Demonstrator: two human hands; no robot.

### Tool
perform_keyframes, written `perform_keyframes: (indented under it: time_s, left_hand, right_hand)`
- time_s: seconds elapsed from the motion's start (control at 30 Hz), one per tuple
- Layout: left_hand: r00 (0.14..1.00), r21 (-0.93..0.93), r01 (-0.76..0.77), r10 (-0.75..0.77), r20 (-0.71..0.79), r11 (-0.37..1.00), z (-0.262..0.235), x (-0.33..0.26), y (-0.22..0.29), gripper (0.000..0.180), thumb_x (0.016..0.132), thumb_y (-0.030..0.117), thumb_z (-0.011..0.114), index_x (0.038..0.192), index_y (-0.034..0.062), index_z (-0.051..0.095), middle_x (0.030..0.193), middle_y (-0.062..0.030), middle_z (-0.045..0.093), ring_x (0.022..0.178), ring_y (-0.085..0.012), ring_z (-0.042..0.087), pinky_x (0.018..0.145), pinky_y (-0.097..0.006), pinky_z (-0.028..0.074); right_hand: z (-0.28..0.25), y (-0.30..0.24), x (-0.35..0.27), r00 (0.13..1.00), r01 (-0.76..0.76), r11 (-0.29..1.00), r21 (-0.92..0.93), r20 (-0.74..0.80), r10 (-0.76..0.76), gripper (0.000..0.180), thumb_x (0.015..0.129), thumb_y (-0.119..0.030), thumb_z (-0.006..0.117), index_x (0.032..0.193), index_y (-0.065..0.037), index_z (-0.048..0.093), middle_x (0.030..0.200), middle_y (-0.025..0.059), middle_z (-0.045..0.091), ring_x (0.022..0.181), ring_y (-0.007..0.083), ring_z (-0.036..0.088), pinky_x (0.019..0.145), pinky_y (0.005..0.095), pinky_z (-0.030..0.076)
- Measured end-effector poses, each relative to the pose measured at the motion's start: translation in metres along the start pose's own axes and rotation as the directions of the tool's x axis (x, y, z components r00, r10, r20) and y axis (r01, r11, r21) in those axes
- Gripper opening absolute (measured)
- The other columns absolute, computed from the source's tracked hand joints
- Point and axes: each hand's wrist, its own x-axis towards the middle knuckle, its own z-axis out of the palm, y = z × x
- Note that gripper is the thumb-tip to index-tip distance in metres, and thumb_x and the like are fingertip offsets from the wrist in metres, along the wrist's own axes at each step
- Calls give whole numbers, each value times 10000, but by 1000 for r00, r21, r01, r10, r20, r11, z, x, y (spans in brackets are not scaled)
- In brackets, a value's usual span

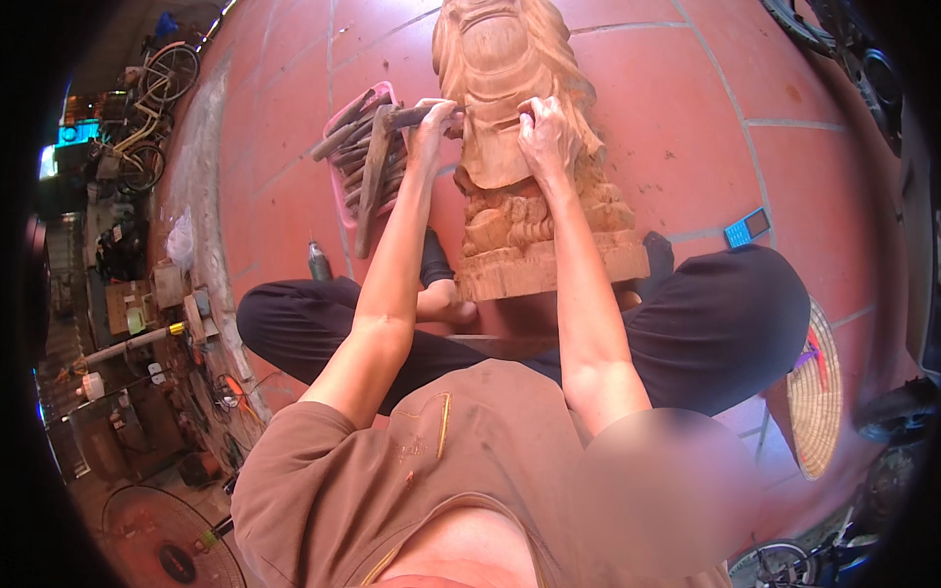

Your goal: The person carves a wooden statue using a chisel and mallet. They repeatedly strike the chisel to shape the wood and occasionally brush away debris with their hand.

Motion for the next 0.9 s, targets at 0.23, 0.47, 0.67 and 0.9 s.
perform_keyframes:
  time_s: [0.23,0.47,0.67,0.9]
  left_hand:
    - [975,101,115,-132,179,988,-1,-8,12,92,839,82,676,870,6,633,772,-105,673,689,-186,672,667,-324,559]
    - [991,-330,108,-127,-34,938,-5,7,-15,86,853,110,653,880,39,612,832,-101,671,703,-203,673,700,-341,567]
    - [994,-46,60,-64,-90,997,10,-9,-14,101,851,114,659,861,24,615,795,-101,669,687,-191,666,689,-326,557]
    - [995,-136,94,-97,-19,986,5,-15,3,94,851,87,660,864,4,619,828,-128,676,711,-204,672,714,-323,563]
  right_hand:
    - [-3,5,2,1000,-28,999,32,12,27,83,835,-98,642,900,-102,693,897,115,632,864,310,638,747,417,500]
    - [1,4,1,999,41,998,51,-7,-41,85,835,-93,638,904,-96,687,891,114,628,860,309,635,747,413,497]
    - [-7,-9,-1,999,-33,999,12,7,33,83,834,-89,636,900,-85,686,882,122,624,846,315,630,749,417,496]
    - [-3,-1,1,1000,-6,999,45,12,6,88,835,-88,635,907,-84,686,885,124,620,840,316,629,749,422,496]
